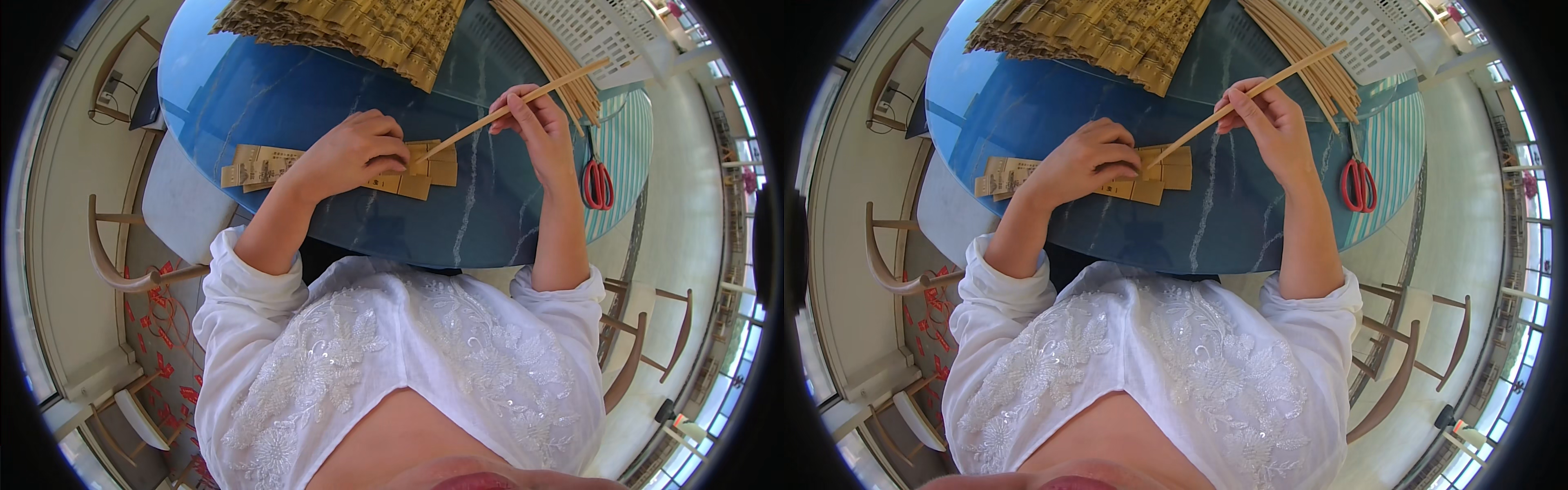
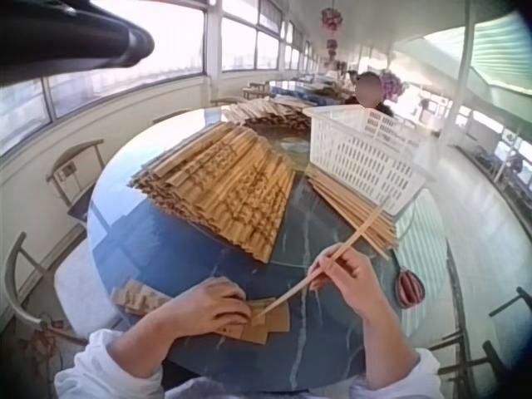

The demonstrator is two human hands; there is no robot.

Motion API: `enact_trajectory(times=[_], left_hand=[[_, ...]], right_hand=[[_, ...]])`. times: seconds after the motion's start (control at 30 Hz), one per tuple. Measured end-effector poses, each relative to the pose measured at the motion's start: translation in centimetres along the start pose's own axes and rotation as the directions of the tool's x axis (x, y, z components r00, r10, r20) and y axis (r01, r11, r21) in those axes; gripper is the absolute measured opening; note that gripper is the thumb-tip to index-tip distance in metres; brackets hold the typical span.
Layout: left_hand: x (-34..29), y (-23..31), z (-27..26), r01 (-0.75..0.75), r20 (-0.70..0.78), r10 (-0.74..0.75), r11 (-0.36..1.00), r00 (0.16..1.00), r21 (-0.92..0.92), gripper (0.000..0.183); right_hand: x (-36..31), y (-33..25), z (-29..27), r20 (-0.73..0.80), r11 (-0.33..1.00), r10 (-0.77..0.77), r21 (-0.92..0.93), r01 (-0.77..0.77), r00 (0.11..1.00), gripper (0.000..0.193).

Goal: The person assembles bamboo strips by inserting thin sticks into slots on rectangular bamboo pieces. They repeatedly pick up a bamboo piece, insert a stick, and place the assembled unit on a growing stack on the table.

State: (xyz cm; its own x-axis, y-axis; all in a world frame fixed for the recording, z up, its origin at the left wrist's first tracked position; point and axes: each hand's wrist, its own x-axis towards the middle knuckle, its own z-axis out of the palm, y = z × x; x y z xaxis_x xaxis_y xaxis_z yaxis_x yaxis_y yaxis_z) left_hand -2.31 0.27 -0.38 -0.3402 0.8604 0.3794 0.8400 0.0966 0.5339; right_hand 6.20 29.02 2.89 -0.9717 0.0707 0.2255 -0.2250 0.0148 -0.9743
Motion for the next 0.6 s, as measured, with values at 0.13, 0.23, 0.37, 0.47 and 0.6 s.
enact_trajectory(times=[0.13, 0.23, 0.37, 0.47, 0.6], left_hand=[[0.01, 0.11, 0.5, 0.031, 0.01, -0.031, 0.999, 0.999, -0.011, 0.008], [0.01, 0.03, 0.61, 0.037, 0.017, -0.037, 0.999, 0.999, -0.019, 0.009], [-0.05, 0.14, 0.55, 0.055, 0.029, -0.055, 0.998, 0.998, -0.021, 0.011], [0.05, 0.34, 0.34, 0.06, 0.014, -0.059, 0.998, 0.998, -0.017, 0.01], [0.24, 0.53, 0.22, 0.067, -0.053, -0.069, 0.997, 0.996, -0.043, 0.01]], right_hand=[[-0.13, -0.12, 0.07, 0.032, 1.0, 0.004, -0.005, -0.004, 0.999, 0.02], [-0.12, -0.13, 0.11, 0.049, 1.0, 0.008, -0.015, -0.007, 0.999, 0.019], [-0.11, 0.05, 0.0, 0.066, 1.0, 0.01, -0.018, -0.009, 0.998, 0.019], [-0.19, -0.21, 0.18, 0.076, 1.0, 0.003, -0.015, -0.002, 0.997, 0.019], [-0.32, -0.3, 0.04, 0.023, 0.999, -0.044, -0.029, 0.045, 0.999, 0.018]])
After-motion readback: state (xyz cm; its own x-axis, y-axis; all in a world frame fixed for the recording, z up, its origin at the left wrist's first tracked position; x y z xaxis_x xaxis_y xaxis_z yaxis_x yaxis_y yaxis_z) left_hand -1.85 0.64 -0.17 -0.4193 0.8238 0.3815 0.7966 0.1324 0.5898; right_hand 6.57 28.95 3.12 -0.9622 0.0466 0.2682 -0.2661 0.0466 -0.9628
